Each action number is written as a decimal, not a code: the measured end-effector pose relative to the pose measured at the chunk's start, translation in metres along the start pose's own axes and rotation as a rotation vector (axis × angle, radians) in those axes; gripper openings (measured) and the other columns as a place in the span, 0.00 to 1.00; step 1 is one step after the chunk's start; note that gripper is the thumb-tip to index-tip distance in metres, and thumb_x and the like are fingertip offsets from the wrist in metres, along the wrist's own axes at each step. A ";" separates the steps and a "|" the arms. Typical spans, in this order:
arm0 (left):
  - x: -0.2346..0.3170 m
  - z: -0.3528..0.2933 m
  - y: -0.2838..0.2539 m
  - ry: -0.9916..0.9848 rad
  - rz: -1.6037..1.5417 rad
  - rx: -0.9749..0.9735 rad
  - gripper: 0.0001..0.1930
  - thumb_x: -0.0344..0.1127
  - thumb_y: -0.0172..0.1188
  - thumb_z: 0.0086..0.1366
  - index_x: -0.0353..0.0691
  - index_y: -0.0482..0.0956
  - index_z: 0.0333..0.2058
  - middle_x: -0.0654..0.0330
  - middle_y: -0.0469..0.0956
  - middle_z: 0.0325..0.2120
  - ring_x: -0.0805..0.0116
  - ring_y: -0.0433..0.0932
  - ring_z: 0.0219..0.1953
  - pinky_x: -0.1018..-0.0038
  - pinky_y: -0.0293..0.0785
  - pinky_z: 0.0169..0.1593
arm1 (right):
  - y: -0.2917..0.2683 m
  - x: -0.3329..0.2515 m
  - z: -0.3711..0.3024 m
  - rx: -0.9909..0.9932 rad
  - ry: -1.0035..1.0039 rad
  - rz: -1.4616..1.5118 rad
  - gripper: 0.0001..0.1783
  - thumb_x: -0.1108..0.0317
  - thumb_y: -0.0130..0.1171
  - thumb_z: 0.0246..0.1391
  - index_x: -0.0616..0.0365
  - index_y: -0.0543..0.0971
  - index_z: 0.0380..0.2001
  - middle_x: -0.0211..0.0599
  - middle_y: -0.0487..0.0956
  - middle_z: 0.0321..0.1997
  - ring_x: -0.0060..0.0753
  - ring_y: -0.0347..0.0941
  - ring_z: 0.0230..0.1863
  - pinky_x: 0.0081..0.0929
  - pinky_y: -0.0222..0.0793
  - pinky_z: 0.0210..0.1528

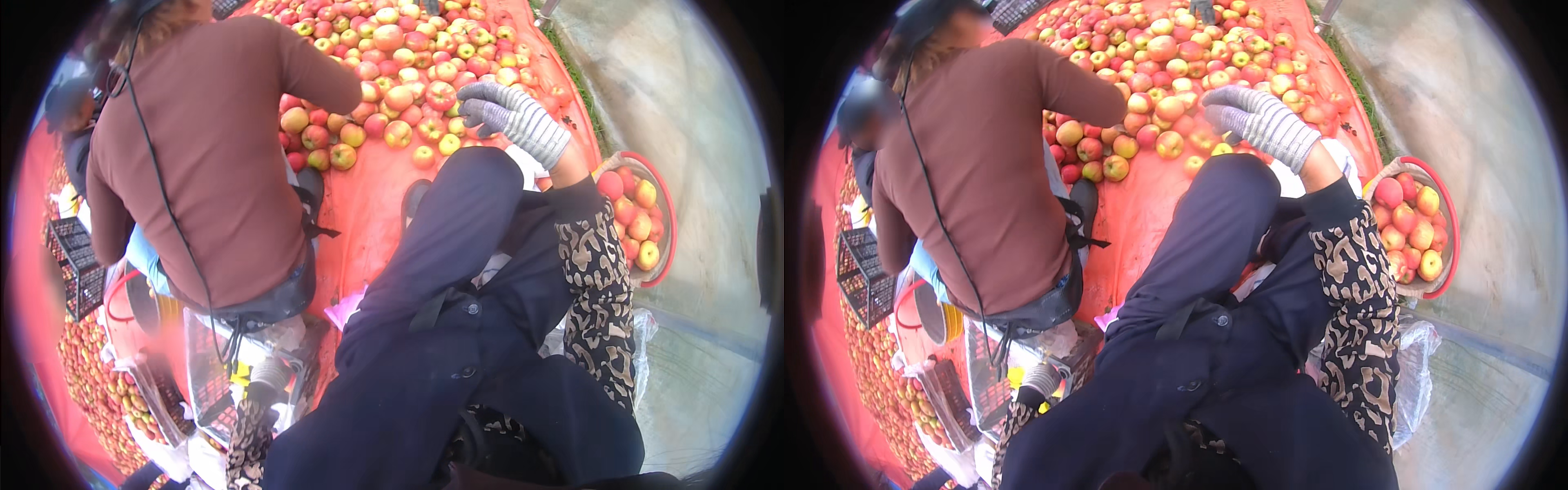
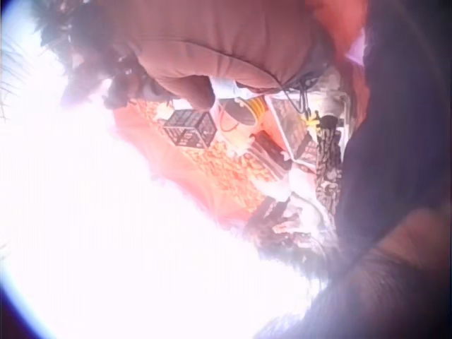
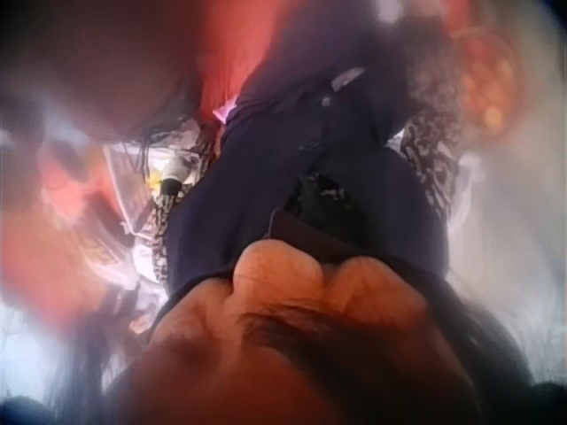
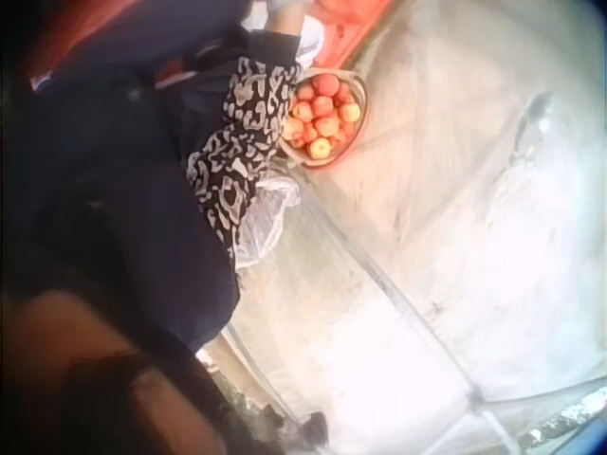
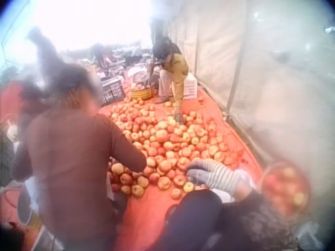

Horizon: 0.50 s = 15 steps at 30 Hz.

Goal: The person sorts red and yellow apples from a large pile on a red tarp, picking them up by hand and placing them into a white sack and nearby baskets. The person works alongside others in an outdoor setting.

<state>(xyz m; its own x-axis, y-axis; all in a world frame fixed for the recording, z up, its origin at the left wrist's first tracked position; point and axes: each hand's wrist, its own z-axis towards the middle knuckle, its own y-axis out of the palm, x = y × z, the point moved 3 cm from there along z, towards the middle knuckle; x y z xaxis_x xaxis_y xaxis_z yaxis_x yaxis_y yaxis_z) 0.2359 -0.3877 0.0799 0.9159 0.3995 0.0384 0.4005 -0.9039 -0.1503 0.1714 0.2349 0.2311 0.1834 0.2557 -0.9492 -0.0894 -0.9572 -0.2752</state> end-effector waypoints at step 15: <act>0.011 0.064 -0.396 0.161 -0.825 1.481 0.13 0.35 0.57 0.58 0.39 0.73 0.42 0.48 0.74 0.36 0.48 0.75 0.38 0.60 0.73 0.40 | -0.035 -0.040 -0.032 0.218 -0.089 0.281 0.18 0.63 0.58 0.56 0.61 0.75 0.48 0.32 0.78 0.44 0.22 0.75 0.43 0.23 0.70 0.45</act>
<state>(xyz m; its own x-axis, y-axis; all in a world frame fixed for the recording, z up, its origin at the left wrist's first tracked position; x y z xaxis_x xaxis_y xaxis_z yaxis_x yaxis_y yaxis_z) 0.0861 -0.0155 0.0768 0.5229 0.5519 0.6496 0.4558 0.4629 -0.7602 0.1982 0.2540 0.2834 0.0374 0.0071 -0.9993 -0.3325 -0.9429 -0.0191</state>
